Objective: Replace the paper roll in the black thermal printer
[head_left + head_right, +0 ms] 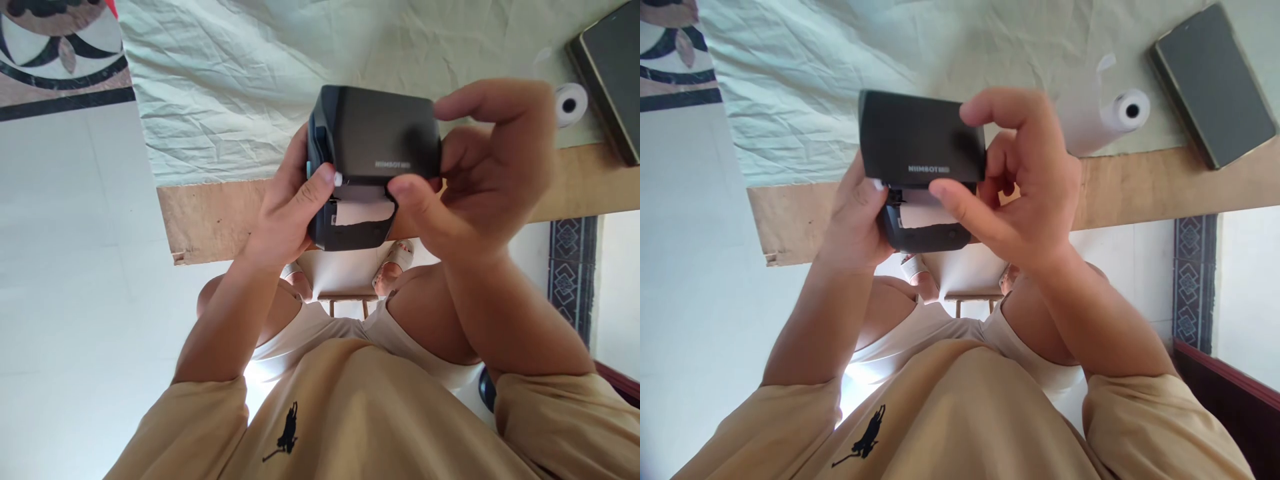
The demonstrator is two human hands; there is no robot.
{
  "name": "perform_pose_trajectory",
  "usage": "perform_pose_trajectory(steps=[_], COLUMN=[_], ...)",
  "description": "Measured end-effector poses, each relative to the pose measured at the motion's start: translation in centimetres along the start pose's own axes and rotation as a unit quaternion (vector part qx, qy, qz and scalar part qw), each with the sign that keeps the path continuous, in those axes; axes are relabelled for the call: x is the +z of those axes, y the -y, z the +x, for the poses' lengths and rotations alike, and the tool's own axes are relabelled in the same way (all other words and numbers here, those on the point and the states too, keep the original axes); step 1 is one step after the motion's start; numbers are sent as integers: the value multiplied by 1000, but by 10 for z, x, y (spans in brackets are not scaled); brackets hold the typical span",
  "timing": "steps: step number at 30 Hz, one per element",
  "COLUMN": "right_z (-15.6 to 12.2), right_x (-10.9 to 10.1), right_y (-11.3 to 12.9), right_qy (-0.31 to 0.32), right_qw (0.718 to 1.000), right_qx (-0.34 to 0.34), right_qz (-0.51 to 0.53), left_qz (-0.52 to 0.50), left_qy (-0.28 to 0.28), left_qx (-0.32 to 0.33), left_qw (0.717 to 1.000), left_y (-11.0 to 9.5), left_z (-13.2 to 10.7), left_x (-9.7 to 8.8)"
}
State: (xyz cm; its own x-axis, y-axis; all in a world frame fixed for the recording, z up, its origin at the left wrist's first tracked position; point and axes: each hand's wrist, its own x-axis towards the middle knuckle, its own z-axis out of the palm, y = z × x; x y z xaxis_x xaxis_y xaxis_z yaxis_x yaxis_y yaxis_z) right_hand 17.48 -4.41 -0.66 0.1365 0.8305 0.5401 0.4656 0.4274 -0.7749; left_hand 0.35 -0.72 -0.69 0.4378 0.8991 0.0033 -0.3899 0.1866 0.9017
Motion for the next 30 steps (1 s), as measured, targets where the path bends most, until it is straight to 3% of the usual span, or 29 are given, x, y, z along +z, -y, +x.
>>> perform_pose_trajectory(steps=[4,6,8,11,13,16,18,23,30], right_z=[4,5,4,1,0,1,3,6,3], right_x=[1,0,0,2,3,1,-1,-9,-19], right_y=[6,7,7,5,5,9,11,11,19], right_qy=[-102,-115,-91,-56,-36,19,56,104,155], right_qw=[994,992,994,990,974,942,943,948,926], right_qx=[4,8,1,-67,-97,-74,-62,-107,-101], right_qz=[-23,-41,-58,-107,-203,-326,-321,-283,-330], left_qz=[50,86,125,146,153,165,169,170,162], left_qy=[-1,14,42,50,64,81,74,91,83], left_qx=[-5,-17,-16,21,46,48,48,52,32], left_qw=[999,996,991,988,985,982,982,980,983], left_y=[-3,-6,-6,-1,3,7,8,6,9], left_z=[-1,-2,-2,0,1,3,3,1,3], left_x=[-4,-4,-5,-10,-14,-19,-20,-19,-21])
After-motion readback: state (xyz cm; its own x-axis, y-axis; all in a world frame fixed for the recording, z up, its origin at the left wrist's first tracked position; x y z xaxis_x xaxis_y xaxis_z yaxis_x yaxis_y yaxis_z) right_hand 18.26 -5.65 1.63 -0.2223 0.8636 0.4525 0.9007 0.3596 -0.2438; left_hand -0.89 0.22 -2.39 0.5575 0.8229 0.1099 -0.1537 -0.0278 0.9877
